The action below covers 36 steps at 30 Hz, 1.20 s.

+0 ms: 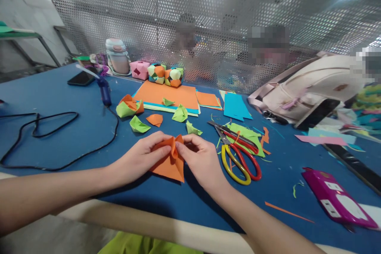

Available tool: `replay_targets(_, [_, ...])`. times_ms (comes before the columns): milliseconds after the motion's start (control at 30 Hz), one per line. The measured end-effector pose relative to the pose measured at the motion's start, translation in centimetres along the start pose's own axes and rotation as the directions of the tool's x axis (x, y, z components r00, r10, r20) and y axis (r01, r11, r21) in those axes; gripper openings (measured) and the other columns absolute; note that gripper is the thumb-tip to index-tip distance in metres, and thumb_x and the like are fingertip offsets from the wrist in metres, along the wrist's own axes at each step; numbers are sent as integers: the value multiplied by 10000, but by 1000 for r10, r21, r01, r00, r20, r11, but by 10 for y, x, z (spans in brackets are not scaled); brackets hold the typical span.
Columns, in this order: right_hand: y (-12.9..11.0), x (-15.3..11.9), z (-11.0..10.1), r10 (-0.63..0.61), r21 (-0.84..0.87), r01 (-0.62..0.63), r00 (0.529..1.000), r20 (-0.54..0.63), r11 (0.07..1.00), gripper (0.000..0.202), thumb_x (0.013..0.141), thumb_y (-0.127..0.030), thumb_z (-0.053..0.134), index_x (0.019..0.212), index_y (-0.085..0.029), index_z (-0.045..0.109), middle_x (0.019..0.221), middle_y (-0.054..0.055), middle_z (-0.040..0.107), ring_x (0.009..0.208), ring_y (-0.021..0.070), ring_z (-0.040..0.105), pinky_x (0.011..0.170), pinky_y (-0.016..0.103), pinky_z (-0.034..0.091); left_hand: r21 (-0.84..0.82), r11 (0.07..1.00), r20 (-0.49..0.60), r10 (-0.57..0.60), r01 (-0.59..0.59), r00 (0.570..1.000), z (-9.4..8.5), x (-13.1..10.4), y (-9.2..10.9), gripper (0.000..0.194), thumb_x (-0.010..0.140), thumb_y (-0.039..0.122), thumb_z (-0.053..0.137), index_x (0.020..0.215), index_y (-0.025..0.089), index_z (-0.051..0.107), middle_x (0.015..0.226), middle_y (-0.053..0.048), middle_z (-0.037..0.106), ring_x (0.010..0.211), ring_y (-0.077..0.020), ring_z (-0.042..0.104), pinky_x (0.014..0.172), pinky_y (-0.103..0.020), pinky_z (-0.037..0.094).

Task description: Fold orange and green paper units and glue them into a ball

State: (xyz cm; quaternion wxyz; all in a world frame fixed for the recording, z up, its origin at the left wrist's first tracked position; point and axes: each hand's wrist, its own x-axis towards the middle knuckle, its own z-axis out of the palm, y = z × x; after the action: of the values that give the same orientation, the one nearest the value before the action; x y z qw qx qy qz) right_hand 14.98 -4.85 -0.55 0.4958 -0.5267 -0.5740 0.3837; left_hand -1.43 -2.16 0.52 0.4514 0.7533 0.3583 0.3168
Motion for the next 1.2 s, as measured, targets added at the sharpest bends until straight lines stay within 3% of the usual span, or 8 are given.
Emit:
replay_targets(167, [-5, -1, -2, -90, -120, 90, 996, 10, 989, 208, 762, -377, 614, 703, -184, 662, 708, 7, 616, 673, 142, 547, 630, 245, 445, 12, 999, 25, -32, 32, 999, 2, -1, 3, 189, 825, 238, 448, 751, 155, 600, 759, -1, 571, 741, -128, 512, 683, -219, 401])
replay_targets(333, [-12, -6, -3, -91, -155, 103, 993, 80, 982, 282, 834, -398, 515, 694, -180, 627, 726, 12, 612, 699, 149, 562, 646, 238, 458, -62, 990, 19, -125, 126, 992, 2, 0, 1, 190, 805, 287, 475, 709, 148, 561, 668, 26, 532, 631, -105, 462, 547, -196, 358])
replay_targets(467, [-13, -8, -1, -130, -227, 144, 989, 75, 963, 212, 785, -375, 585, 832, -179, 652, 770, 22, 635, 669, 147, 558, 607, 240, 467, -75, 986, 13, -146, 147, 989, 1, 1, 0, 201, 800, 301, 472, 741, 140, 576, 670, 23, 533, 628, -109, 469, 537, -198, 358])
replay_targets(600, [-11, -8, 1, -200, -308, 202, 979, 38, 930, 166, 804, -318, 553, 773, -187, 651, 736, 20, 642, 646, 147, 567, 603, 245, 474, -92, 984, 1, -154, 153, 988, 2, 1, 1, 204, 786, 309, 489, 733, 140, 591, 680, 11, 568, 642, -119, 495, 552, -201, 379])
replay_targets(733, [-10, -7, 1, -177, -297, 183, 983, 47, 937, 179, 813, -312, 537, 772, -182, 653, 710, 19, 649, 644, 151, 585, 587, 240, 472, -88, 989, -16, -123, 121, 992, 1, 0, 3, 211, 792, 305, 484, 802, 146, 622, 740, 3, 609, 684, -123, 513, 605, -204, 396])
replay_targets(1000, [-10, -7, 1, -194, -343, 199, 980, 49, 918, 177, 808, -308, 544, 715, -180, 624, 656, 11, 615, 596, 137, 550, 564, 236, 454, -28, 990, -22, -138, 137, 990, -1, 2, 2, 241, 798, 303, 447, 612, 157, 493, 586, 41, 436, 576, -93, 392, 501, -191, 306])
replay_targets(1200, [-10, -7, 2, -182, -321, 189, 982, 52, 928, 183, 807, -316, 547, 709, -183, 627, 660, 11, 628, 600, 138, 562, 548, 230, 457, -14, 991, -26, -133, 132, 991, -1, 2, 2, 236, 784, 308, 443, 598, 164, 463, 579, 42, 415, 565, -92, 368, 483, -191, 285])
